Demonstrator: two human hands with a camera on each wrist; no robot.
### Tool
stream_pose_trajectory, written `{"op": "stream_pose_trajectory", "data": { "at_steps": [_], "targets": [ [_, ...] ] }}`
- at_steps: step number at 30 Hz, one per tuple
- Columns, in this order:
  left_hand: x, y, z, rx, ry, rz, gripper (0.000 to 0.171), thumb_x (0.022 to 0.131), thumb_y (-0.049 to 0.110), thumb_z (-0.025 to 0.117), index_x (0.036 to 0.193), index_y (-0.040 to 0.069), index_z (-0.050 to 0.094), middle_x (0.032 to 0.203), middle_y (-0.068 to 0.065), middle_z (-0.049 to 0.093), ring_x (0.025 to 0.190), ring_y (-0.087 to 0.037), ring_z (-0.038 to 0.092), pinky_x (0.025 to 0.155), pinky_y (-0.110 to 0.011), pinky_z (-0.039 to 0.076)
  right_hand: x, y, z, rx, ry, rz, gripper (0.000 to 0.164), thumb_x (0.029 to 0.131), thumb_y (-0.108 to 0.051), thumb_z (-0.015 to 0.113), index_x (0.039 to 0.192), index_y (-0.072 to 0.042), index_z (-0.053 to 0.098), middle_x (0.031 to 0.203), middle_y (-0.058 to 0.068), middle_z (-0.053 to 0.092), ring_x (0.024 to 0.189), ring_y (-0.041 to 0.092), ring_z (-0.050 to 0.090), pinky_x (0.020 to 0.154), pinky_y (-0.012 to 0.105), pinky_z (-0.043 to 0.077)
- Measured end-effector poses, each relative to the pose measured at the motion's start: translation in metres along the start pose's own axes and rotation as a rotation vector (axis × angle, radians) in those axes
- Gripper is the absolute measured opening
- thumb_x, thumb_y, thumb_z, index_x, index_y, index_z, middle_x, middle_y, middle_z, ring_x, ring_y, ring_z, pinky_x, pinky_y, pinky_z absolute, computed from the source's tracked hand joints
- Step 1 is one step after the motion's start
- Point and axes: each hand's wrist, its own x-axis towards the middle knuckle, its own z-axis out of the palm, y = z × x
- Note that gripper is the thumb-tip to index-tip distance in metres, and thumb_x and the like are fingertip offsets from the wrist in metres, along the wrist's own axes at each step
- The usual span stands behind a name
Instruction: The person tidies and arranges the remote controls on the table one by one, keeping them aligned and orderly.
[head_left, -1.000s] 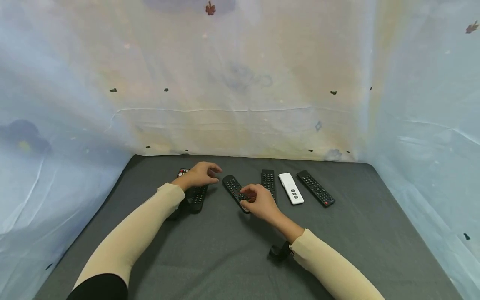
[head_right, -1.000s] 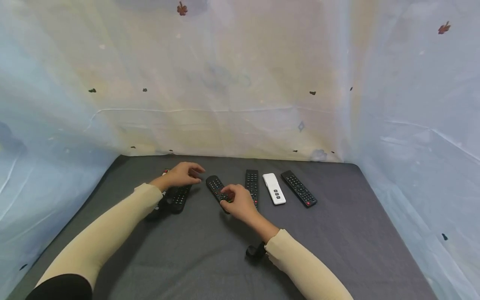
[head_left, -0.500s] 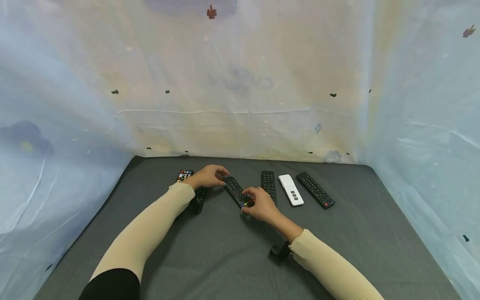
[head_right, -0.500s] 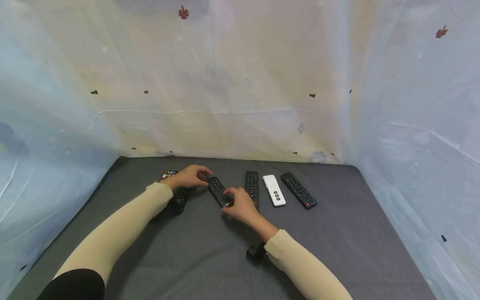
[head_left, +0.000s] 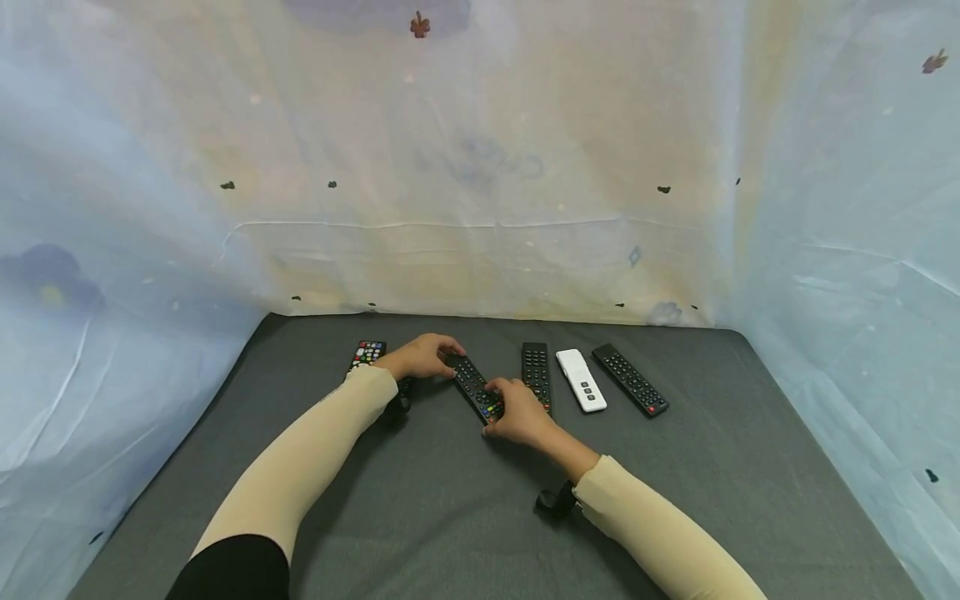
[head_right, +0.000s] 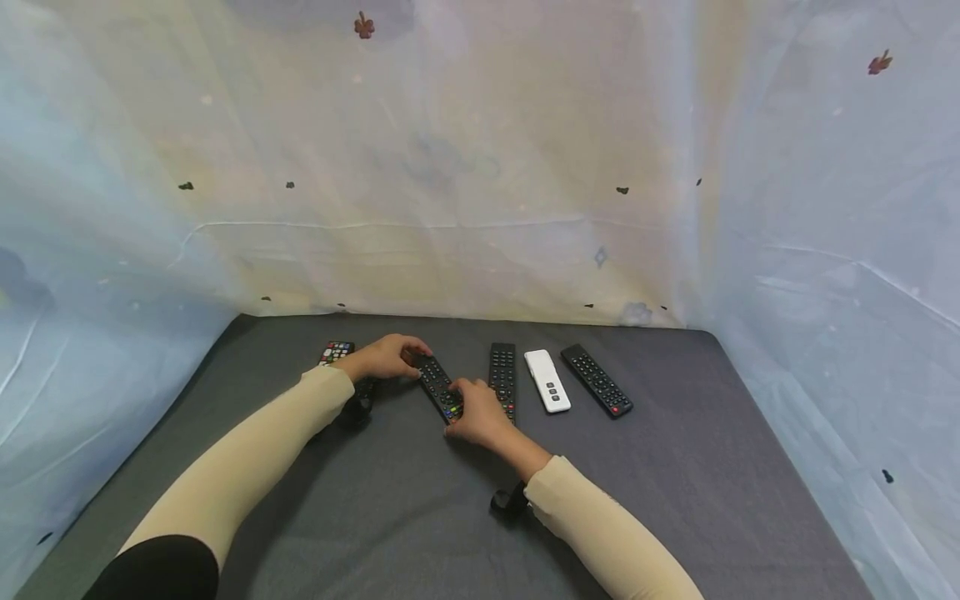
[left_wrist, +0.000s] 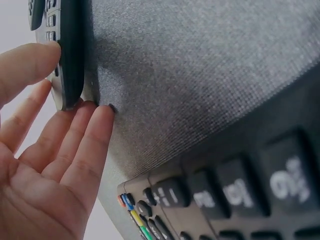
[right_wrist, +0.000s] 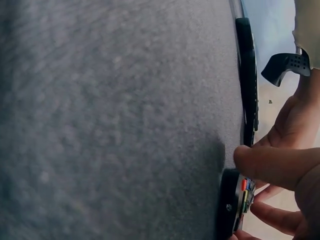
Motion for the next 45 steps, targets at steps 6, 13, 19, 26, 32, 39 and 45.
{"op": "stream_pose_trajectory", "data": {
  "at_steps": [6,13,19,26,32,39,45],
  "targets": [
    [0.003,-0.002,0.001,-0.012,0.013,-0.019,0.041,0.085,0.009,0.072,0.124,0.013,0.062,0.129,-0.01,0.061,0.12,-0.029,0.057,0.097,-0.044,0.048,0.003,0.0,0.003,-0.043,0.002,0.002,0.066,0.063,-0.015,0.089,0.121,-0.008,0.06,0.108,0.017,0.061,0.093,0.029,0.057,0.081,0.044,0.05],
    [0.001,-0.002,-0.003,-0.009,0.03,-0.056,0.04,0.084,0.009,0.072,0.123,0.015,0.063,0.13,-0.011,0.06,0.125,-0.03,0.053,0.102,-0.047,0.044,0.01,-0.002,0.004,-0.026,0.018,-0.034,0.064,0.063,-0.016,0.089,0.12,-0.006,0.063,0.108,0.014,0.064,0.094,0.025,0.06,0.084,0.042,0.05],
    [-0.007,-0.001,-0.009,-0.019,0.029,-0.074,0.039,0.085,0.014,0.072,0.124,0.016,0.063,0.133,-0.011,0.058,0.127,-0.032,0.051,0.102,-0.047,0.044,0.009,-0.002,-0.005,0.039,0.016,-0.004,0.058,0.068,-0.013,0.086,0.12,-0.006,0.064,0.112,0.014,0.067,0.099,0.027,0.063,0.084,0.042,0.052],
    [-0.014,-0.004,-0.012,-0.068,0.046,-0.089,0.039,0.086,0.021,0.073,0.124,0.018,0.062,0.134,-0.012,0.055,0.128,-0.032,0.05,0.095,-0.045,0.049,0.01,0.004,-0.017,0.087,0.03,0.007,0.05,0.071,-0.01,0.083,0.118,-0.009,0.065,0.114,0.016,0.067,0.102,0.029,0.064,0.087,0.042,0.052],
    [-0.021,0.003,-0.014,-0.095,0.077,-0.074,0.04,0.085,0.02,0.073,0.123,0.016,0.062,0.133,-0.013,0.055,0.127,-0.032,0.05,0.091,-0.043,0.051,0.006,0.006,-0.028,0.169,0.019,0.011,0.048,0.073,-0.01,0.082,0.118,-0.012,0.065,0.116,0.014,0.067,0.105,0.03,0.064,0.087,0.044,0.052],
    [-0.02,0.002,-0.013,-0.141,0.057,-0.012,0.036,0.085,0.019,0.071,0.119,0.013,0.059,0.134,-0.014,0.05,0.125,-0.03,0.048,0.088,-0.042,0.051,0.004,0.016,-0.037,0.222,0.025,0.007,0.046,0.076,-0.011,0.08,0.119,-0.016,0.064,0.119,0.008,0.067,0.104,0.025,0.064,0.086,0.042,0.052],
    [-0.02,0.003,-0.011,-0.229,0.062,0.001,0.034,0.085,0.015,0.07,0.116,0.011,0.058,0.131,-0.015,0.049,0.122,-0.031,0.048,0.085,-0.043,0.054,0.005,0.028,-0.046,0.249,0.011,-0.073,0.049,0.077,-0.005,0.077,0.123,-0.012,0.062,0.122,0.01,0.065,0.096,0.021,0.063,0.075,0.031,0.053]
  ]
}}
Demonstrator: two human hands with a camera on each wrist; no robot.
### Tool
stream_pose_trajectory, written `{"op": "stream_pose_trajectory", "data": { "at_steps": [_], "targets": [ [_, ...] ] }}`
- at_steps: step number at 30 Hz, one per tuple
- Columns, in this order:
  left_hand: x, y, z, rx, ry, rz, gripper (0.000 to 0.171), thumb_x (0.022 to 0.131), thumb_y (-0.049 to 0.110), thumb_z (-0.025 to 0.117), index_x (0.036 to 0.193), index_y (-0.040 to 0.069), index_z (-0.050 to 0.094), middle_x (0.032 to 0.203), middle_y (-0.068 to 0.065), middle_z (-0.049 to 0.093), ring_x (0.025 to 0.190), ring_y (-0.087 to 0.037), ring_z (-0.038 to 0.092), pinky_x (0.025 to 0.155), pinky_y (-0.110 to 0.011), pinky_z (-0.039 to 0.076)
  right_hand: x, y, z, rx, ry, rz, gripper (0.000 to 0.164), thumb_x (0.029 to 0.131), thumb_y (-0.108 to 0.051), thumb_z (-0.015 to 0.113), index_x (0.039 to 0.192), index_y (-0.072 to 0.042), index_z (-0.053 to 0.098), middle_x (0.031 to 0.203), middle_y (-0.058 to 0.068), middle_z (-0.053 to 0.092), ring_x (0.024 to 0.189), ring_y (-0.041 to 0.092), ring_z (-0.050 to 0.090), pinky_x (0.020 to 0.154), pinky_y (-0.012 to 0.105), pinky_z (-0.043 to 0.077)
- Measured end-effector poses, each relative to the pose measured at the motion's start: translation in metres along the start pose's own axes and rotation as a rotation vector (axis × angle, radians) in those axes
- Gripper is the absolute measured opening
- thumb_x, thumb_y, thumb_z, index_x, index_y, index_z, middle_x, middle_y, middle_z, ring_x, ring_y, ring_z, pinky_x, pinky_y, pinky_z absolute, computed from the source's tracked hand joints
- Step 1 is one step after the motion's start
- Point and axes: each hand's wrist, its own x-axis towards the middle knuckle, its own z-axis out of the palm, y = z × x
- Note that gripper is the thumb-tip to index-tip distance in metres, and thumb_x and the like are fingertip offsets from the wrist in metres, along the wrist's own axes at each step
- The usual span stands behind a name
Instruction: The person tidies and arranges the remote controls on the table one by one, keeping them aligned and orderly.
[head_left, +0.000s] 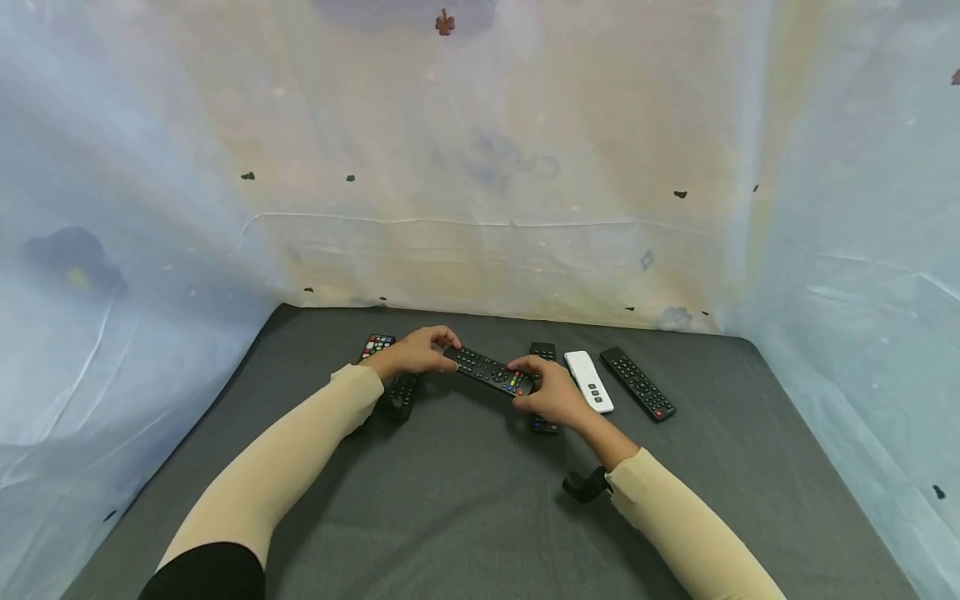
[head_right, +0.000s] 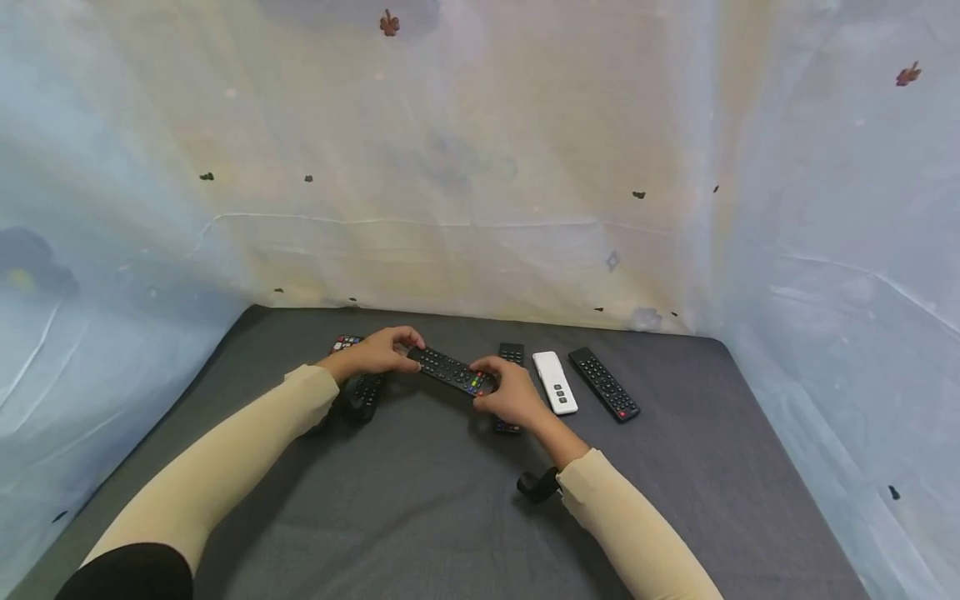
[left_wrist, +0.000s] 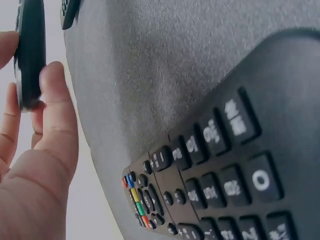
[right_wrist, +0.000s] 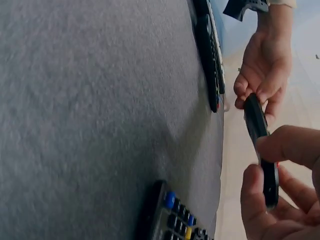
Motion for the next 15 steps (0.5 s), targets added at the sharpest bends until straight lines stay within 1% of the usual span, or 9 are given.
{"op": "stream_pose_trajectory", "data": {
  "at_steps": [3,4,7,9,11,13,15],
  "targets": [
    [-0.003,0.001,0.001,-0.036,0.001,0.009,0.034,0.085,0.014,0.07,0.116,0.009,0.058,0.133,-0.015,0.049,0.121,-0.03,0.05,0.086,-0.045,0.054,0.0,0.001,-0.004,0.036,-0.02,-0.013,0.049,0.077,-0.004,0.076,0.123,-0.011,0.062,0.123,0.013,0.064,0.085,0.02,0.063,0.065,0.028,0.051],
    [-0.005,0.002,0.002,-0.045,0.001,0.013,0.034,0.085,0.013,0.07,0.117,0.009,0.058,0.133,-0.015,0.049,0.119,-0.03,0.052,0.087,-0.046,0.054,0.0,0.001,-0.005,0.049,-0.024,-0.011,0.049,0.077,-0.004,0.076,0.124,-0.011,0.062,0.124,0.014,0.063,0.082,0.018,0.062,0.063,0.027,0.05],
    [-0.009,0.005,0.003,-0.054,-0.005,0.036,0.034,0.086,0.014,0.069,0.117,0.008,0.058,0.13,-0.016,0.05,0.104,-0.027,0.059,0.085,-0.047,0.054,0.0,0.0,-0.008,0.086,-0.023,0.019,0.048,0.078,-0.006,0.076,0.123,-0.012,0.062,0.124,0.015,0.063,0.07,0.018,0.056,0.059,0.029,0.045],
    [-0.012,0.006,0.004,-0.043,-0.006,0.05,0.033,0.086,0.015,0.07,0.116,0.009,0.058,0.126,-0.014,0.051,0.09,-0.021,0.061,0.082,-0.046,0.054,0.0,0.001,-0.009,0.1,-0.006,0.047,0.046,0.079,-0.008,0.077,0.122,-0.013,0.063,0.123,0.014,0.063,0.069,0.016,0.053,0.058,0.029,0.043],
    [-0.015,0.007,0.005,-0.029,-0.001,0.065,0.031,0.086,0.016,0.071,0.113,0.01,0.057,0.121,-0.012,0.052,0.075,-0.017,0.056,0.076,-0.041,0.053,0.001,0.002,-0.01,0.105,0.013,0.074,0.044,0.079,-0.01,0.077,0.121,-0.014,0.063,0.12,0.012,0.064,0.066,0.015,0.048,0.058,0.028,0.04],
    [-0.018,0.008,0.008,-0.015,0.011,0.07,0.03,0.085,0.016,0.072,0.11,0.011,0.057,0.116,-0.01,0.054,0.066,-0.014,0.048,0.069,-0.035,0.049,0.002,0.005,-0.011,0.11,0.032,0.096,0.042,0.079,-0.011,0.077,0.119,-0.015,0.064,0.116,0.01,0.064,0.064,0.014,0.045,0.056,0.028,0.038],
    [-0.023,0.01,0.013,0.004,0.03,0.068,0.03,0.084,0.018,0.074,0.107,0.011,0.057,0.113,-0.009,0.054,0.061,-0.013,0.041,0.063,-0.031,0.042,0.003,0.007,-0.012,0.126,0.044,0.117,0.042,0.08,-0.01,0.077,0.119,-0.015,0.064,0.111,0.01,0.065,0.06,0.014,0.043,0.053,0.027,0.038]
  ]
}}
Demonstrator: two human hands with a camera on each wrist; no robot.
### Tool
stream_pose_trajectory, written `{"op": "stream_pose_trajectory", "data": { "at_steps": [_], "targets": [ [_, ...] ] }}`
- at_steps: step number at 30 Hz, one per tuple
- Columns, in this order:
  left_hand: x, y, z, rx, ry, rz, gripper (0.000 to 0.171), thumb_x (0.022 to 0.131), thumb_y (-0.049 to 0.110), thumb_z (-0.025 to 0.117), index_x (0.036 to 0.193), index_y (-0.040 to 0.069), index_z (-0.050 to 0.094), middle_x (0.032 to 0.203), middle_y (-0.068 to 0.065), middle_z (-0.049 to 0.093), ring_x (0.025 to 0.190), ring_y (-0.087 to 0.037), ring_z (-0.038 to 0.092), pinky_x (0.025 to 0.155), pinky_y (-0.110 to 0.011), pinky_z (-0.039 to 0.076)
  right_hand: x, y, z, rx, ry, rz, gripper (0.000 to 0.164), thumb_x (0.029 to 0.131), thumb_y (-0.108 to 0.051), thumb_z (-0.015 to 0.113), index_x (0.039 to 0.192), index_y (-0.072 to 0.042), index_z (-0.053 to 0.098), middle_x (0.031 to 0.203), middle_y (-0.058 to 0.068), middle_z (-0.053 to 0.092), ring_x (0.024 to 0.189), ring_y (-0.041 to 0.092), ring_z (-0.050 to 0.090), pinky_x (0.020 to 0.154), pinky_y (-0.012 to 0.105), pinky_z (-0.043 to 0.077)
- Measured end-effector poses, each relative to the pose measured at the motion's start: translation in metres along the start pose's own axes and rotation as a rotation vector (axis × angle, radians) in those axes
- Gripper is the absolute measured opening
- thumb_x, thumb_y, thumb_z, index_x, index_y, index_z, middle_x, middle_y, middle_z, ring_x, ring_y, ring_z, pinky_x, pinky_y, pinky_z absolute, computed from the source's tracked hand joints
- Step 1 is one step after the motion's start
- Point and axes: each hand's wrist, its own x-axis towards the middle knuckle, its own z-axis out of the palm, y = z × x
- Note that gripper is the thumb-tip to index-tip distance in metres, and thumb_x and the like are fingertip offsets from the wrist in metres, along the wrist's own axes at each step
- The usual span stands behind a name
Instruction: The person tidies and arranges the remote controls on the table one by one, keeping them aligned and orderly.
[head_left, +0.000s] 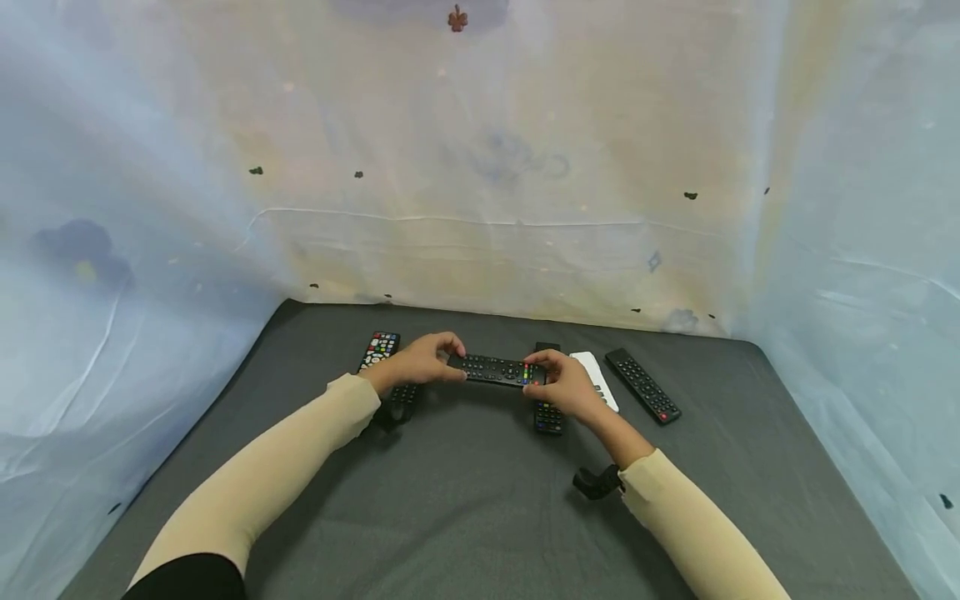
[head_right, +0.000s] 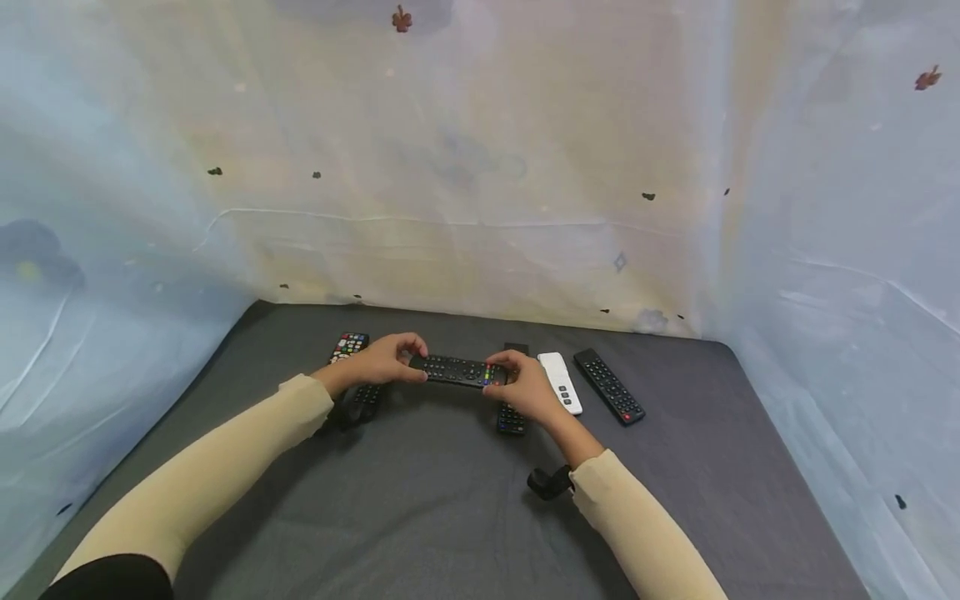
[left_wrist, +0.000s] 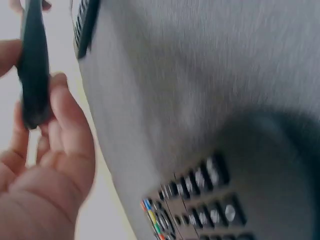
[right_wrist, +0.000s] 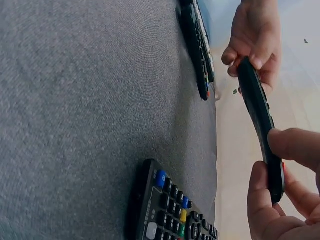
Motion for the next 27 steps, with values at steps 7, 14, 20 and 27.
{"op": "stream_pose_trajectory", "data": {
  "at_steps": [7,14,20,27],
  "targets": [
    [-0.022,0.008,0.019,0.027,0.032,-0.057,0.034,0.081,0.024,0.078,0.101,0.012,0.055,0.107,-0.006,0.055,0.056,-0.012,0.042,0.055,-0.028,0.039,0.005,0.001,-0.002,0.031,-0.008,0.031,0.045,0.08,-0.005,0.074,0.122,-0.015,0.063,0.115,0.011,0.065,0.054,0.012,0.048,0.045,0.029,0.041],
    [-0.037,0.01,0.026,-0.03,0.079,-0.037,0.032,0.082,0.021,0.077,0.103,0.011,0.056,0.112,-0.007,0.056,0.05,-0.01,0.038,0.051,-0.027,0.038,0.011,-0.001,-0.002,0.053,-0.041,0.037,0.045,0.08,-0.004,0.074,0.123,-0.016,0.063,0.122,0.012,0.063,0.062,0.013,0.053,0.051,0.031,0.044],
    [-0.047,0.014,0.033,-0.083,0.127,-0.011,0.03,0.085,0.022,0.075,0.106,0.013,0.057,0.119,-0.008,0.055,0.049,-0.011,0.037,0.051,-0.027,0.039,0.022,-0.004,-0.002,0.083,-0.062,0.056,0.047,0.081,-0.001,0.071,0.125,-0.013,0.062,0.129,0.015,0.06,0.091,0.021,0.062,0.075,0.04,0.054],
    [-0.053,0.018,0.05,-0.133,0.146,-0.037,0.028,0.086,0.022,0.073,0.109,0.017,0.058,0.12,-0.007,0.055,0.05,-0.018,0.054,0.052,-0.028,0.046,0.031,-0.013,0.0,0.086,-0.072,0.092,0.044,0.084,0.0,0.067,0.127,-0.01,0.062,0.131,0.019,0.057,0.111,0.032,0.059,0.087,0.048,0.052]
  ]
}}
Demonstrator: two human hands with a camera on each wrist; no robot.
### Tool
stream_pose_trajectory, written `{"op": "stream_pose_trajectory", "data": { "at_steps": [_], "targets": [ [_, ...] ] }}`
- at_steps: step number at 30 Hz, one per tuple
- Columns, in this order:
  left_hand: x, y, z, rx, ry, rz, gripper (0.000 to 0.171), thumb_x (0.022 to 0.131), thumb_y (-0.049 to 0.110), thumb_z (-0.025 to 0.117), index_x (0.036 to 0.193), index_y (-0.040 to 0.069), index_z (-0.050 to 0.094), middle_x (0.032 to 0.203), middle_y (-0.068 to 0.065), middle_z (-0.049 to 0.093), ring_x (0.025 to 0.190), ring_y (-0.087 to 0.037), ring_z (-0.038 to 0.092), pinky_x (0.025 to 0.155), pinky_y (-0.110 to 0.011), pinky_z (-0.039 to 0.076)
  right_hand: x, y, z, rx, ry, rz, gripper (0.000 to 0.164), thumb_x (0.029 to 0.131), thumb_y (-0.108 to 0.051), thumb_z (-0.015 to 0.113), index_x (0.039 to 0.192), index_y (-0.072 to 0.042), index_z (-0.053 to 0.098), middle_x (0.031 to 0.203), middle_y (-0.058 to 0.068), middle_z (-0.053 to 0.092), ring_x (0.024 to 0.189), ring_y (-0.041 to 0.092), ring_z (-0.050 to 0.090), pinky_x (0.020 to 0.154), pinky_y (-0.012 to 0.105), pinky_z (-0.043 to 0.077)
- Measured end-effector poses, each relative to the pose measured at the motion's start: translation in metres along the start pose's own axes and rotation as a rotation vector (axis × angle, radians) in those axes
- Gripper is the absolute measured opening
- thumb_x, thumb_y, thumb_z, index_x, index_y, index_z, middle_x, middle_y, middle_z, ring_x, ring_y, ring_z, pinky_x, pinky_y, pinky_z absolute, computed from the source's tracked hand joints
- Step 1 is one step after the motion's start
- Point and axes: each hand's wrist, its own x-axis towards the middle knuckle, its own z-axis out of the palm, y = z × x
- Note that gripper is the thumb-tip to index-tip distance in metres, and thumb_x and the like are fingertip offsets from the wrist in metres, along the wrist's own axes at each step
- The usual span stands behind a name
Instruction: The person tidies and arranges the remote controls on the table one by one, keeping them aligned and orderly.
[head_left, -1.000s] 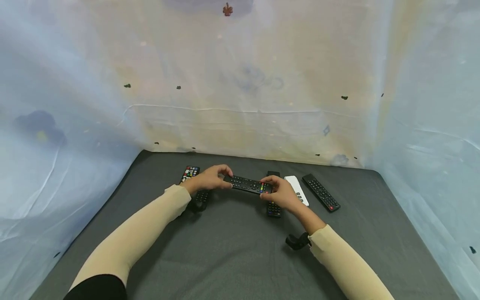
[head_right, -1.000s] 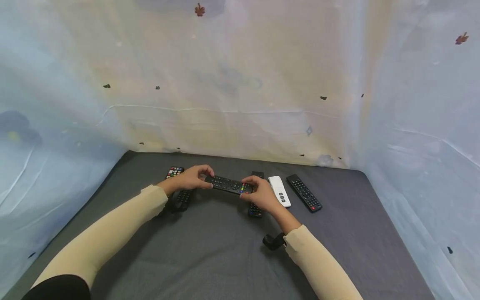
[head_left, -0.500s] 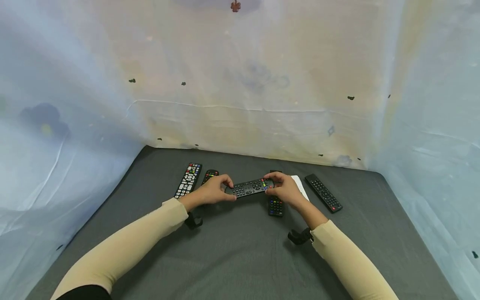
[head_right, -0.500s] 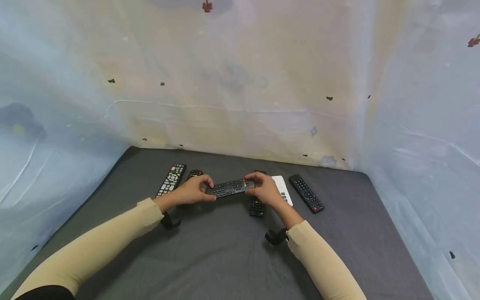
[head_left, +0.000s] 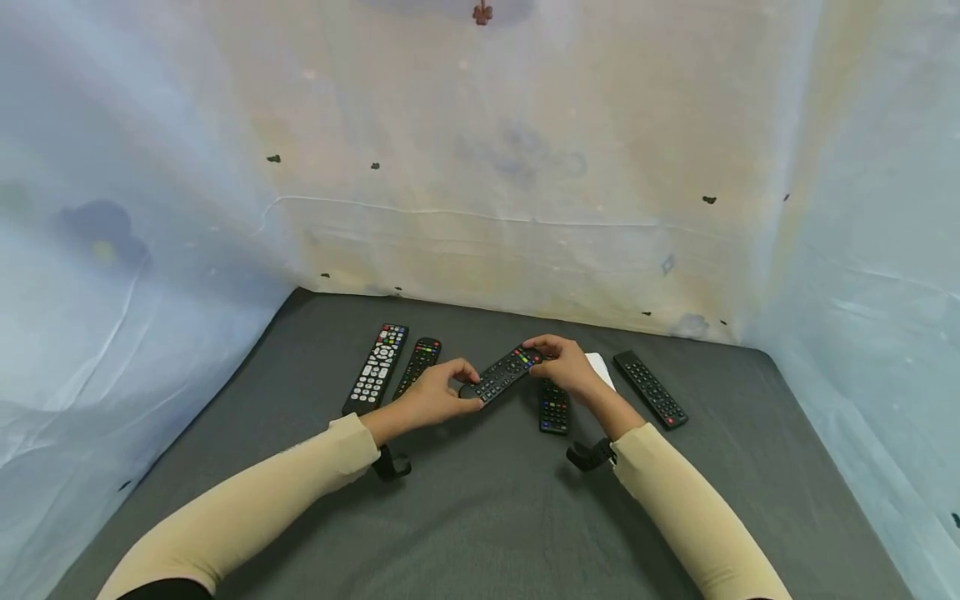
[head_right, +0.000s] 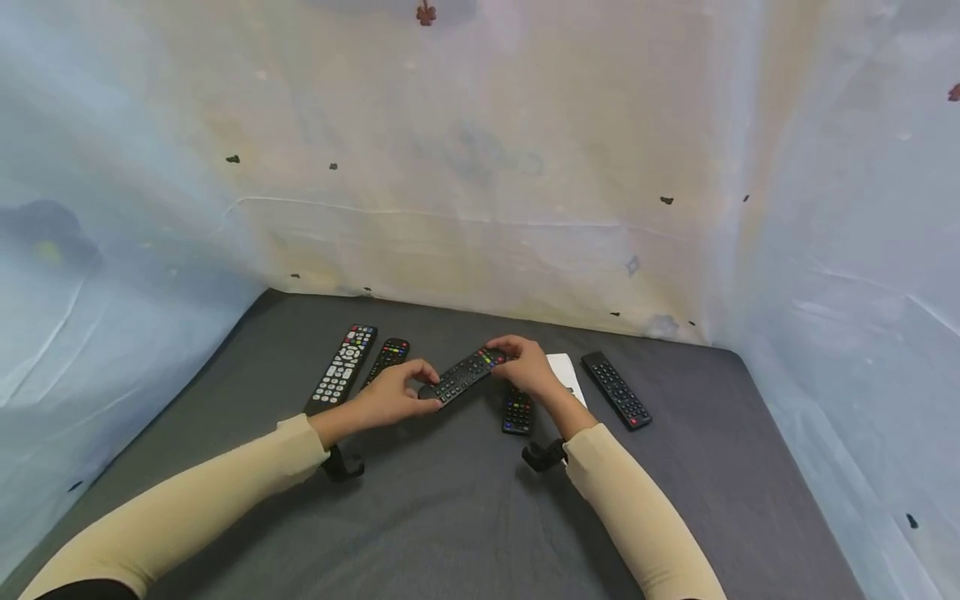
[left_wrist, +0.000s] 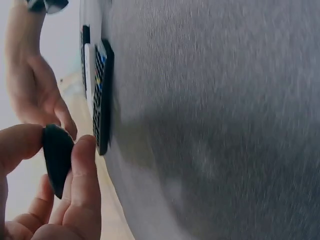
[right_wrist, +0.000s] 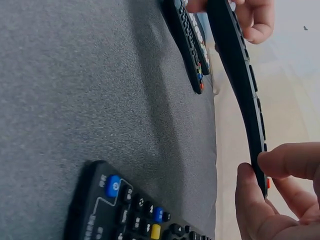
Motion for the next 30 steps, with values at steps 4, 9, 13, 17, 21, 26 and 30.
{"op": "stream_pose_trajectory", "data": {
  "at_steps": [4,9,13,17,21,26,30],
  "targets": [
    [-0.006,0.003,0.01,0.006,0.004,-0.025,0.03,0.085,0.021,0.074,0.11,0.018,0.058,0.12,-0.006,0.057,0.054,-0.019,0.058,0.052,-0.029,0.047,0.007,0.001,0.001,-0.02,-0.002,-0.003,0.041,0.085,-0.004,0.066,0.125,-0.013,0.064,0.131,0.016,0.058,0.116,0.033,0.056,0.089,0.048,0.052],
    [-0.011,0.003,0.018,0.014,0.021,-0.053,0.034,0.082,0.019,0.077,0.11,0.017,0.057,0.12,-0.007,0.057,0.053,-0.01,0.051,0.05,-0.028,0.045,0.014,-0.003,0.005,-0.043,-0.006,-0.054,0.037,0.086,-0.006,0.066,0.123,-0.01,0.065,0.122,0.017,0.061,0.102,0.029,0.06,0.084,0.046,0.053],
    [-0.013,0.002,0.019,0.02,0.052,-0.101,0.036,0.079,0.015,0.079,0.109,0.015,0.058,0.119,-0.009,0.058,0.058,-0.011,0.055,0.05,-0.028,0.046,0.021,-0.007,0.014,-0.08,-0.008,-0.085,0.036,0.085,-0.007,0.068,0.121,-0.009,0.065,0.121,0.018,0.062,0.104,0.03,0.06,0.078,0.037,0.053],
    [-0.014,-0.003,0.019,0.068,0.105,-0.135,0.037,0.077,0.015,0.081,0.107,0.014,0.059,0.117,-0.009,0.06,0.063,-0.012,0.056,0.054,-0.028,0.046,0.03,-0.009,0.024,-0.095,-0.023,-0.083,0.034,0.086,-0.008,0.068,0.12,-0.01,0.066,0.121,0.016,0.062,0.109,0.031,0.058,0.081,0.038,0.052],
    [-0.014,-0.007,0.019,0.13,0.162,-0.127,0.038,0.074,0.016,0.082,0.105,0.013,0.059,0.112,-0.009,0.061,0.075,-0.014,0.056,0.065,-0.03,0.048,0.041,-0.011,0.034,-0.122,-0.016,-0.076,0.032,0.084,-0.009,0.07,0.116,-0.011,0.068,0.118,0.012,0.065,0.107,0.029,0.06,0.082,0.04,0.052],
    [-0.014,-0.014,0.019,0.193,0.187,-0.132,0.04,0.073,0.017,0.083,0.105,0.011,0.059,0.105,-0.007,0.061,0.093,-0.019,0.056,0.08,-0.038,0.048,0.056,-0.012,0.048,-0.176,-0.003,-0.089,0.028,0.083,-0.011,0.072,0.112,-0.011,0.07,0.114,0.01,0.067,0.104,0.027,0.062,0.082,0.039,0.053],
    [-0.012,-0.018,0.019,0.242,0.208,-0.158,0.041,0.074,0.02,0.083,0.105,0.011,0.058,0.106,-0.008,0.061,0.097,-0.021,0.057,0.085,-0.041,0.048,0.064,-0.014,0.058,-0.195,-0.009,-0.106,0.027,0.084,-0.009,0.072,0.111,-0.009,0.071,0.114,0.01,0.068,0.104,0.026,0.063,0.084,0.039,0.053]
  ]
}}
